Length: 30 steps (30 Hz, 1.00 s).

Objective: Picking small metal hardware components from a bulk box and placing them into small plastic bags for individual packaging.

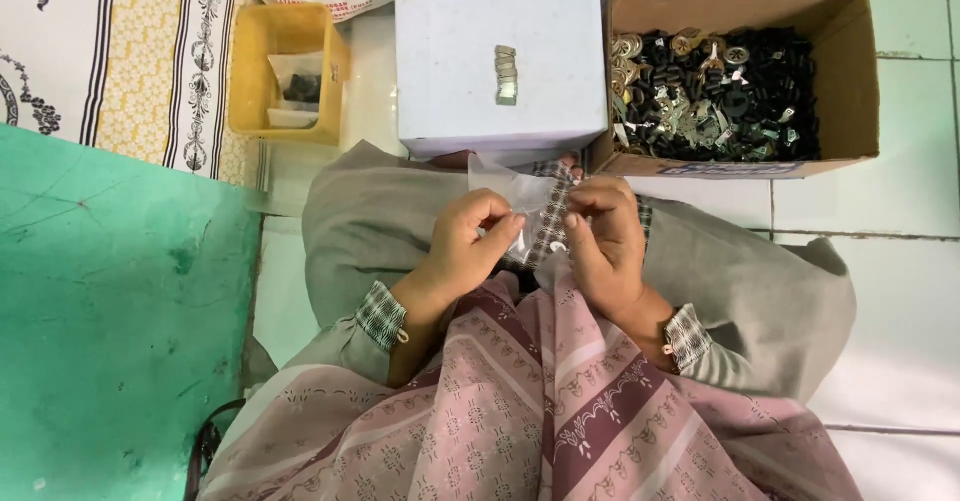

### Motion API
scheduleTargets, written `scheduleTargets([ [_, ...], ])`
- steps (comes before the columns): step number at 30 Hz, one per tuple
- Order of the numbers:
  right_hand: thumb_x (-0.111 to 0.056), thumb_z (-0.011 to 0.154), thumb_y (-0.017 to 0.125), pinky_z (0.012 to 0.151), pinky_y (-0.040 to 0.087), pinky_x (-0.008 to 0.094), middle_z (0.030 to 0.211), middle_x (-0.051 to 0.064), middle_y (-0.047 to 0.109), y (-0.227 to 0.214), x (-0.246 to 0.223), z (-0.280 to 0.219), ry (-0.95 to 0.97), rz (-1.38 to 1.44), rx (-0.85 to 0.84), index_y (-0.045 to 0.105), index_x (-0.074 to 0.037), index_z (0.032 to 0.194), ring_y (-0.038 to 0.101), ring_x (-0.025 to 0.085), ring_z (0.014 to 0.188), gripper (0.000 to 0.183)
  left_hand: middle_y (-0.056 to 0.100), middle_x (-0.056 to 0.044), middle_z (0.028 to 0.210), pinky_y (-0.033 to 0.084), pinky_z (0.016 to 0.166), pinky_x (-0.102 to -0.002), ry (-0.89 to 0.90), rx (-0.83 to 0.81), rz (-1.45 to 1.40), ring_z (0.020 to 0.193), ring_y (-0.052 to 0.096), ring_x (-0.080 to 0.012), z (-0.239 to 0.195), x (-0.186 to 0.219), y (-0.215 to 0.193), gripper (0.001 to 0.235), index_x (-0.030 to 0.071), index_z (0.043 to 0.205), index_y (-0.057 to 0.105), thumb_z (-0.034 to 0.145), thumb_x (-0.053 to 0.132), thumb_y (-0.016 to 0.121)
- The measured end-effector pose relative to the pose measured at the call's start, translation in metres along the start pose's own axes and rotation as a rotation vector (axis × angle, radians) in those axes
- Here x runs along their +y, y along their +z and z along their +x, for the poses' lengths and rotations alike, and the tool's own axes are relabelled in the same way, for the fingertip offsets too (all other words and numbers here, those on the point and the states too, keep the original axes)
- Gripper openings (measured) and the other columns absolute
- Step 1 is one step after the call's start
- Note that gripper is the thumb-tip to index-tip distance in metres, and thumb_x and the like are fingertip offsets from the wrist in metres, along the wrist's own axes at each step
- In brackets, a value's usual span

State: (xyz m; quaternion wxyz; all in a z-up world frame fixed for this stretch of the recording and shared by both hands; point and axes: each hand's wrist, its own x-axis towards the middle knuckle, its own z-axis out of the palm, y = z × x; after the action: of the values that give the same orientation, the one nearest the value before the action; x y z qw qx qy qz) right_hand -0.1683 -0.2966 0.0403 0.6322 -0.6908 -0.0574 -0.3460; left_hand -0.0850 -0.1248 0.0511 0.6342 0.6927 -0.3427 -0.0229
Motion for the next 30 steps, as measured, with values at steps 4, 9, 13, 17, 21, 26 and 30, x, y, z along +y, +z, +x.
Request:
scheduleTargets([
  [4, -0.017, 0.094, 0.072, 0.069, 0.047, 0.035, 0.095, 0.014, 0.054, -0.011, 0.012, -0.012, 0.083, 0.024, -0.076, 0.06, 0.001, 0.112, 0.054, 0.022, 0.079, 0.028, 0.06, -0.01, 0.069, 0.05, 0.055, -0.032, 0.053, -0.059, 0.157, 0.063, 0.062, -0.0258, -0.001, 0.027, 0.014, 0.011, 0.006, 0.079, 0.067, 0.088, 0.004, 0.073],
  [9, 0.0, 0.091, 0.071, 0.058, 0.042, 0.029, 0.076, 0.006, 0.055, -0.01, 0.028, -0.029, 0.285, 0.029, -0.01, 0.065, -0.002, 0.095, 0.051, 0.014, 0.067, 0.007, 0.063, -0.006, 0.074, 0.054, 0.058, -0.031, 0.072, -0.179, 0.247, 0.071, 0.067, -0.0248, -0.012, 0.008, 0.021, 0.013, 0.008, 0.082, 0.066, 0.082, 0.007, 0.08],
  [13, -0.001, 0.089, 0.075, 0.057, 0.045, 0.032, 0.07, 0.008, 0.06, -0.006, 0.017, -0.028, 0.224, -0.079, 0.043, 0.066, -0.003, 0.088, 0.053, 0.016, 0.064, 0.009, 0.064, -0.011, 0.075, 0.048, 0.054, -0.028, -0.124, -0.213, 0.012, 0.062, 0.061, -0.0174, -0.026, 0.002, 0.019, 0.017, 0.005, 0.092, 0.069, 0.088, 0.016, 0.08],
  [17, 0.0, 0.084, 0.08, 0.06, 0.051, 0.032, 0.074, 0.01, 0.067, 0.001, 0.014, -0.025, 0.018, -0.095, 0.057, 0.067, -0.005, 0.082, 0.062, 0.023, 0.063, 0.015, 0.06, -0.01, 0.07, 0.047, 0.054, -0.026, -0.234, -0.253, -0.07, 0.068, 0.058, -0.0123, -0.028, 0.009, 0.02, 0.019, 0.003, 0.093, 0.069, 0.096, 0.021, 0.073],
  [21, 0.003, 0.085, 0.079, 0.062, 0.052, 0.034, 0.076, 0.012, 0.069, 0.003, 0.02, -0.028, -0.077, 0.0, 0.084, 0.064, -0.003, 0.079, 0.063, 0.026, 0.064, 0.017, 0.067, -0.018, 0.084, 0.055, 0.063, -0.037, -0.25, -0.342, 0.032, 0.078, 0.068, -0.0278, -0.025, 0.016, 0.011, 0.023, 0.003, 0.102, 0.07, 0.088, 0.019, 0.079],
  [26, 0.002, 0.088, 0.077, 0.063, 0.052, 0.035, 0.078, 0.013, 0.068, 0.002, 0.018, -0.025, -0.138, -0.049, 0.079, 0.059, -0.004, 0.08, 0.063, 0.028, 0.065, 0.021, 0.066, -0.018, 0.087, 0.055, 0.067, -0.041, -0.27, -0.346, 0.051, 0.08, 0.069, -0.0322, -0.032, 0.014, 0.018, 0.037, 0.005, 0.105, 0.069, 0.085, 0.033, 0.083],
  [30, -0.001, 0.087, 0.08, 0.063, 0.052, 0.035, 0.079, 0.011, 0.07, 0.005, 0.022, -0.027, -0.166, -0.07, 0.054, 0.058, -0.007, 0.077, 0.065, 0.028, 0.065, 0.025, 0.063, -0.017, 0.083, 0.055, 0.067, -0.041, -0.189, -0.297, 0.116, 0.08, 0.068, -0.0351, -0.03, 0.018, 0.02, 0.04, 0.003, 0.098, 0.066, 0.083, 0.033, 0.087],
])
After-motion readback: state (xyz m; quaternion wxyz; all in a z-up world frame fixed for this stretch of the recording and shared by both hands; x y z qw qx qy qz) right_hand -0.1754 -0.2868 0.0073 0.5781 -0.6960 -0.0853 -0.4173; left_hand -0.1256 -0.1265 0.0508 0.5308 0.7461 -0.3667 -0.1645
